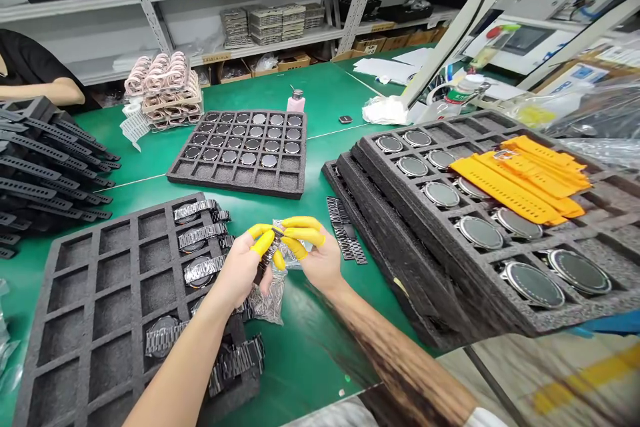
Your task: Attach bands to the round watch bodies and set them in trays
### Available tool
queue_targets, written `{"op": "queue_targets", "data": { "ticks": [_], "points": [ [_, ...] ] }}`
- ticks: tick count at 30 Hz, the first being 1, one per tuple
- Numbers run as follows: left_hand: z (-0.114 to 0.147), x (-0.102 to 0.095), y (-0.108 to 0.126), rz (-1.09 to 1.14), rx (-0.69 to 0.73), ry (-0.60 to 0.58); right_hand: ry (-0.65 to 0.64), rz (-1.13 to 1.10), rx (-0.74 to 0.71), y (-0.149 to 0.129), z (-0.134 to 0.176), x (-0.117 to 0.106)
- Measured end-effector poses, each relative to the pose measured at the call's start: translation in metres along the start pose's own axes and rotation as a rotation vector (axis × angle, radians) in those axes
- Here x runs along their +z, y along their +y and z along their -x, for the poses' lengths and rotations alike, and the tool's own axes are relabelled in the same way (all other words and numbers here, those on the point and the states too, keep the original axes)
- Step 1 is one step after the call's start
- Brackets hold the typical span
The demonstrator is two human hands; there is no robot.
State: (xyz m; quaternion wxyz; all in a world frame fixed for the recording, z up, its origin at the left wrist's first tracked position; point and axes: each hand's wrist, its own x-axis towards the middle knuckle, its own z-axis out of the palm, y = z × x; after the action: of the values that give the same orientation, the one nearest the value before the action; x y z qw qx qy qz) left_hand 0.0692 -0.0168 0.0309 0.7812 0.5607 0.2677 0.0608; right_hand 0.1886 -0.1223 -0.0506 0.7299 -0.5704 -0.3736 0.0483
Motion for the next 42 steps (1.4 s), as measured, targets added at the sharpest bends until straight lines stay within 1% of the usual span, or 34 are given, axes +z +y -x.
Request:
{"op": "queue_targets", "data": {
  "ticks": [2,4,5,7,9,10,11,12,13,15,17,19,20,23,25,27,30,33,35,37,39,40,42],
  "points": [
    [0.001,-0.001,0.002,-0.013,-0.041,-0.027,-0.103,-0.198,0.181,0.000,-0.006,-0.002],
    [0.002,-0.003,0.005,0.003,-0.089,-0.073,-0.223,-0.363,0.293,0.001,-0.010,-0.005],
    [0.003,-0.004,0.006,0.030,-0.116,-0.100,-0.285,-0.397,0.304,0.001,-0.011,-0.007],
    [0.004,-0.005,0.007,0.088,-0.179,-0.171,-0.386,-0.380,0.256,0.002,-0.012,-0.011],
    [0.005,-0.006,0.008,0.097,-0.202,-0.246,-0.437,-0.350,0.199,-0.001,-0.011,-0.016],
    [0.006,-0.007,0.009,0.061,-0.183,-0.269,-0.436,-0.362,0.192,-0.003,-0.011,-0.017],
    [0.008,-0.008,0.012,-0.013,-0.151,-0.270,-0.412,-0.397,0.199,-0.005,-0.011,-0.019],
    [0.008,-0.011,0.016,-0.129,-0.112,-0.239,-0.372,-0.450,0.215,-0.008,-0.012,-0.020],
    [0.008,-0.013,0.022,-0.283,-0.072,-0.177,-0.326,-0.513,0.236,-0.011,-0.013,-0.021],
    [-0.001,-0.020,0.040,-0.669,-0.006,-0.013,-0.250,-0.648,0.303,-0.017,-0.016,-0.022],
    [-0.025,-0.026,0.062,-1.071,0.060,0.144,-0.221,-0.756,0.400,-0.020,-0.021,-0.024],
    [-0.066,-0.025,0.082,-1.417,0.094,0.220,-0.209,-0.820,0.492,-0.020,-0.025,-0.024],
    [-0.092,-0.023,0.089,-1.583,0.113,0.235,-0.199,-0.835,0.522,-0.019,-0.026,-0.023],
    [-0.170,-0.008,0.096,-1.723,0.119,0.261,-0.158,-0.874,0.548,-0.013,-0.026,-0.017],
    [-0.214,0.002,0.094,-1.777,0.093,0.278,-0.149,-0.906,0.560,-0.008,-0.024,-0.011],
    [-0.246,0.010,0.091,-1.818,0.049,0.292,-0.150,-0.932,0.582,-0.003,-0.022,-0.006],
    [-0.273,0.017,0.088,-1.842,-0.020,0.311,-0.178,-0.954,0.627,0.000,-0.018,-0.001],
    [-0.280,0.019,0.085,-1.821,-0.032,0.340,-0.184,-0.975,0.654,0.000,-0.015,0.001],
    [-0.277,0.018,0.086,-1.782,0.008,0.366,-0.167,-0.984,0.662,-0.002,-0.015,0.001],
    [-0.267,0.014,0.091,-1.717,0.064,0.393,-0.152,-0.991,0.668,-0.004,-0.016,0.000],
    [-0.248,0.011,0.099,-1.622,0.113,0.409,-0.146,-1.001,0.667,-0.007,-0.018,-0.001],
    [-0.235,0.009,0.103,-1.566,0.130,0.408,-0.147,-1.006,0.665,-0.009,-0.018,-0.001],
    [-0.197,0.008,0.108,-1.443,0.152,0.374,-0.149,-1.007,0.660,-0.012,-0.019,-0.002]
  ]
}}
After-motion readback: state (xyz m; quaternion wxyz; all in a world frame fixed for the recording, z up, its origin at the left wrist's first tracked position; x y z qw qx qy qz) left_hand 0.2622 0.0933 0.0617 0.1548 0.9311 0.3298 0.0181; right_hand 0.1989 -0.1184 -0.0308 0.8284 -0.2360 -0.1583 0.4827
